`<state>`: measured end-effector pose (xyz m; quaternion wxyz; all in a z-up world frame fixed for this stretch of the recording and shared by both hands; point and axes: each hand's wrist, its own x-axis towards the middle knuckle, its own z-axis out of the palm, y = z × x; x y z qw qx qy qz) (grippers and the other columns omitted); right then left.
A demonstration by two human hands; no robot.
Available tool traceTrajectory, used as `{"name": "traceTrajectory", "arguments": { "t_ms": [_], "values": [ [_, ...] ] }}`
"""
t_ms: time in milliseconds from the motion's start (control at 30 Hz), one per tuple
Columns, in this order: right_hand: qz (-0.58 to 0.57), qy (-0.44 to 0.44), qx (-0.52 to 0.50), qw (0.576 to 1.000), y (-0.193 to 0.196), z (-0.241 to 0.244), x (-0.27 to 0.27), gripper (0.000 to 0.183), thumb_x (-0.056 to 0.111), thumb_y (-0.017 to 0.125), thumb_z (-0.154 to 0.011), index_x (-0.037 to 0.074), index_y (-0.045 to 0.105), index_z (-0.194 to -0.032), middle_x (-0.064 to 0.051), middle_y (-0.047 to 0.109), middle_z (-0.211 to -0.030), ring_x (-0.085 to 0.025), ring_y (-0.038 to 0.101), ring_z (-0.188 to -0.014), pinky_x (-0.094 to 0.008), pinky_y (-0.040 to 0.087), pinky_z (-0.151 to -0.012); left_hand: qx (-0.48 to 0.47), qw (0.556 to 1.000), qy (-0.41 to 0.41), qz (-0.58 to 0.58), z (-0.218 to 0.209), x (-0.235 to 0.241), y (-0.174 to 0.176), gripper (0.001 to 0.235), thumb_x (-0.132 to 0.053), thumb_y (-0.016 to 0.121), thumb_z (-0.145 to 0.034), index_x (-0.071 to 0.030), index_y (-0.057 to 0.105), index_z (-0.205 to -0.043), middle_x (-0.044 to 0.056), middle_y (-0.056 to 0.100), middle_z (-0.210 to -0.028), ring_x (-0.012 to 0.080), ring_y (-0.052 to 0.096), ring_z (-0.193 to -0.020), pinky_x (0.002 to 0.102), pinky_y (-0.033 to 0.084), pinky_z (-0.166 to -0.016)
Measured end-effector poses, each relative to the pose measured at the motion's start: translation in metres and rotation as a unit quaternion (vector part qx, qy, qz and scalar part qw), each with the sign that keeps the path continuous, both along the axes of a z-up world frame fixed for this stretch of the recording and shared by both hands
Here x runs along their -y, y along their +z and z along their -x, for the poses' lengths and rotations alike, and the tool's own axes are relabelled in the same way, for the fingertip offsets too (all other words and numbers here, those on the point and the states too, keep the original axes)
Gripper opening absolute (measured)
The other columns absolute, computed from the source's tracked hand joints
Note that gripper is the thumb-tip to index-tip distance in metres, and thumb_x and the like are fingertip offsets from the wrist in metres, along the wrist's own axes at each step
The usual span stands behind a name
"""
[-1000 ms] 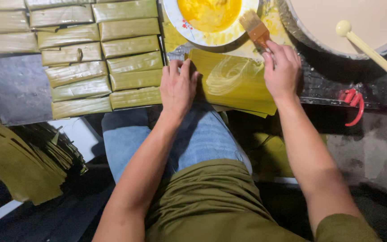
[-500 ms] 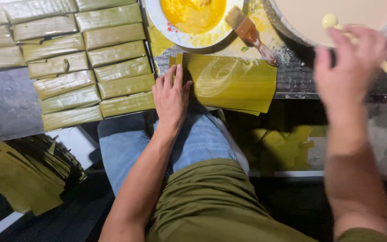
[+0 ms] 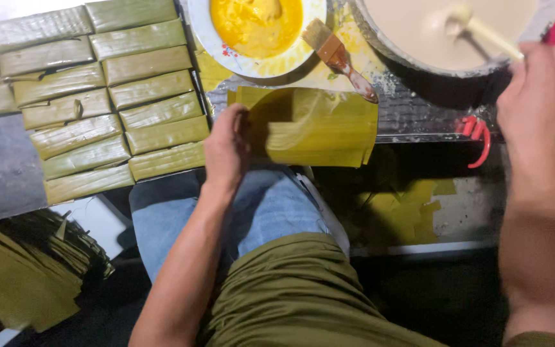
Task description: The person wraps a light-colored batter in banana leaves. They scoop batter onto a leaf, fold the leaf into a rectangular packet, and place it on a tray. The process is repeated multiple times.
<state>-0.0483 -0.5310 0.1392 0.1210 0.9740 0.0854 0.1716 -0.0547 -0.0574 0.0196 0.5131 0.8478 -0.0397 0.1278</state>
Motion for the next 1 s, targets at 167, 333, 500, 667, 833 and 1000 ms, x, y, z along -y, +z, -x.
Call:
{"name": "traceTrajectory", "arguments": {
  "t_ms": [167,333,500,667,833,1000],
  "values": [
    [0.072,0.045,0.017,0.996,0.022,-0.029,-0.035,0.008,0.010,0.068,-0.103,0.005,0.074,-0.104,-0.013,0.069,-0.094,-0.033,0.062,-0.096,-0.054,0.044,-0.092,-0.029,0.997,-0.069,0.009,-0.007,-0.022,0.018,0.023,0.007,0.056,-0.098,-0.007,0.062,-0.117,0.015,0.067,-0.089,0.0260,0.070,-0.078,0.035,0.055,-0.071],
    [-0.272,-0.084,-0.161,0.945,0.022,-0.044,-0.045,0.020,0.020,0.062,-0.109,0.010,0.073,-0.122,-0.010,0.072,-0.095,-0.028,0.067,-0.091,-0.044,0.045,-0.090,0.018,0.998,-0.051,-0.011,-0.013,0.006,0.012,0.022,0.000,0.060,-0.097,-0.008,0.061,-0.118,0.023,0.068,-0.096,0.0432,0.069,-0.088,0.045,0.055,-0.072],
    [-0.383,-0.094,-0.118,0.912,0.017,0.002,-0.057,0.020,0.025,0.070,-0.101,0.017,0.071,-0.119,0.000,0.070,-0.095,-0.017,0.062,-0.092,-0.036,0.046,-0.087,-0.065,0.997,0.019,-0.029,-0.024,0.023,-0.016,0.013,-0.014,0.061,-0.103,-0.009,0.058,-0.115,0.025,0.069,-0.096,0.0492,0.065,-0.088,0.055,0.049,-0.070],
    [-0.263,0.034,-0.072,0.961,-0.043,0.056,-0.132,0.017,0.015,0.082,-0.098,0.011,0.074,-0.113,-0.007,0.071,-0.102,-0.027,0.058,-0.093,-0.040,0.038,-0.092,-0.077,0.996,0.037,-0.029,-0.023,0.025,-0.034,0.010,-0.017,0.059,-0.105,-0.011,0.058,-0.113,0.024,0.070,-0.098,0.0487,0.065,-0.090,0.055,0.050,-0.070],
    [-0.295,0.050,-0.027,0.954,-0.098,0.070,-0.156,0.016,0.014,0.077,-0.100,0.012,0.074,-0.115,-0.004,0.071,-0.105,-0.022,0.062,-0.094,-0.039,0.034,-0.093,-0.049,0.997,0.029,-0.057,-0.027,0.024,-0.030,0.010,-0.015,0.055,-0.105,-0.010,0.057,-0.114,0.023,0.071,-0.102,0.0499,0.065,-0.091,0.057,0.049,-0.072],
    [-0.230,0.048,-0.085,0.968,-0.107,0.074,-0.137,0.014,0.014,0.075,-0.100,0.012,0.076,-0.114,-0.003,0.070,-0.102,-0.020,0.064,-0.097,-0.041,0.033,-0.089,-0.101,0.985,0.002,-0.137,-0.037,0.019,-0.020,0.027,-0.033,0.064,-0.101,-0.008,0.057,-0.106,0.022,0.071,-0.096,0.0472,0.066,-0.085,0.057,0.051,-0.069]
  ]
}}
